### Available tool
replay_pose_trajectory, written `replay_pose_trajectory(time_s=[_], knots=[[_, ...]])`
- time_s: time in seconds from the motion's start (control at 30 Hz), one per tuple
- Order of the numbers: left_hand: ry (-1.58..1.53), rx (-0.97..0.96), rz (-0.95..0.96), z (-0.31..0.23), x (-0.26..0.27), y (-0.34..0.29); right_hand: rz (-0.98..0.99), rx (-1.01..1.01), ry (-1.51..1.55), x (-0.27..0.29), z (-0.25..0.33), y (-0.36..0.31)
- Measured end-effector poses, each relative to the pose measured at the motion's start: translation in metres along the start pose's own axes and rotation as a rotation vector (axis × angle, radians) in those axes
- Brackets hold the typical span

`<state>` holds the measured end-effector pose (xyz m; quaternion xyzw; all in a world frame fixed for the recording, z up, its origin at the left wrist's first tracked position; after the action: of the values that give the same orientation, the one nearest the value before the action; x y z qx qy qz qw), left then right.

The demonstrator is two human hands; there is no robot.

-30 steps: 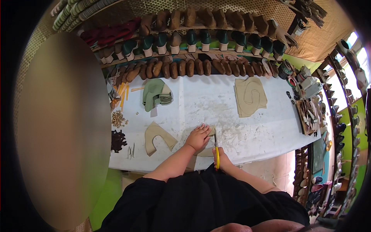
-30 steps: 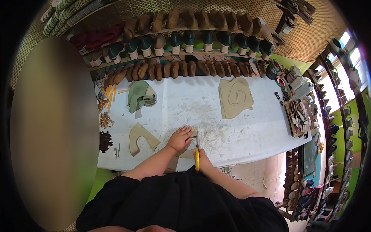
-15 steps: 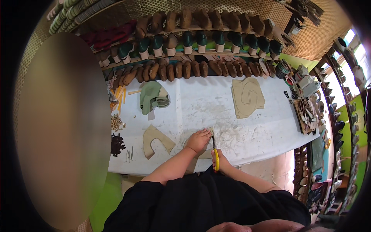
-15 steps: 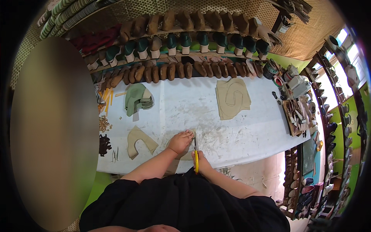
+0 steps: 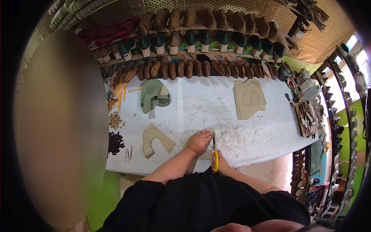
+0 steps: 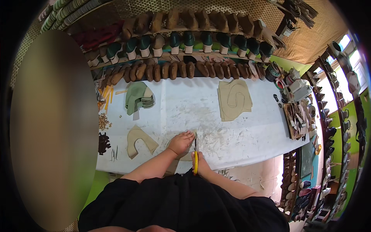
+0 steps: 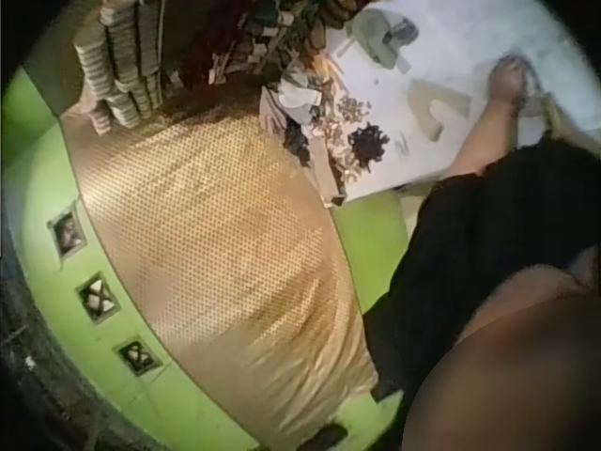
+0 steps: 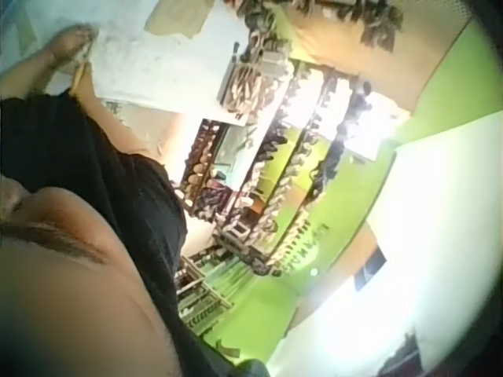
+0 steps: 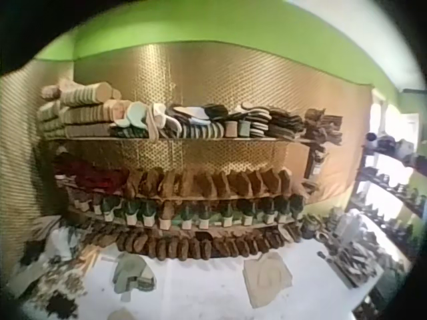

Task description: Cutting out various shoe components from pieces of material using a pair of scissors on a workbench.

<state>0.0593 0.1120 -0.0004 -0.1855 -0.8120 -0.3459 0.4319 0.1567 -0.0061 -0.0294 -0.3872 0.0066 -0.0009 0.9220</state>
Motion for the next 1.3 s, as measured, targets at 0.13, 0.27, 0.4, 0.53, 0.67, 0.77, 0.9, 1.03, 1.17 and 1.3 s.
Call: replay_pose_trajectory(time_s=[0.13,0.27,0.4,0.53,0.67,0.77,0.9,1.03,1.17,1.3], knots=[[-0.020,0.003,0.054,0.002,-0.004,0.000,-0.024,0.018,-0.007,0.000,0.005,-0.004],[-0.040,-0.004,0.068,0.000,-0.004,0.000,-0.061,0.037,-0.037,0.002,-0.001,0.001],[-0.044,0.008,0.074,0.002,-0.005,-0.002,-0.114,0.026,-0.103,0.003,-0.010,0.008],[-0.028,-0.010,0.076,0.002,-0.006,-0.001,-0.136,0.132,-0.187,0.007,-0.020,0.020],[-0.015,-0.009,0.044,0.001,-0.006,-0.001,-0.236,0.286,-0.308,0.016,-0.027,0.034],[-0.014,-0.001,0.038,0.002,-0.006,-0.002,-0.215,0.289,-0.320,0.015,-0.021,0.028],[0.002,-0.013,0.025,0.003,-0.007,-0.004,-0.200,0.236,-0.340,0.011,0.002,0.009],[0.018,-0.022,0.017,0.002,-0.008,-0.003,-0.176,0.166,-0.288,0.013,0.003,0.003],[-0.024,0.002,0.022,0.006,-0.012,-0.005,-0.120,0.122,-0.256,0.018,0.005,0.001],[-0.026,-0.001,0.012,0.007,-0.012,-0.006,-0.060,0.062,-0.185,0.017,0.006,-0.001]])
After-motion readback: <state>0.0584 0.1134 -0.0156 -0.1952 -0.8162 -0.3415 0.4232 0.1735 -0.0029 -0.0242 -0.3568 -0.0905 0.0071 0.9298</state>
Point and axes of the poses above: each hand's wrist, its own y-axis towards the middle knuckle, its own x-axis out of the back of the hand, z = x × y, the point moved 8 cm from there along y, towards the middle knuckle, and after that the axes turned 3 degrees about -z, right-handed, at the moved point
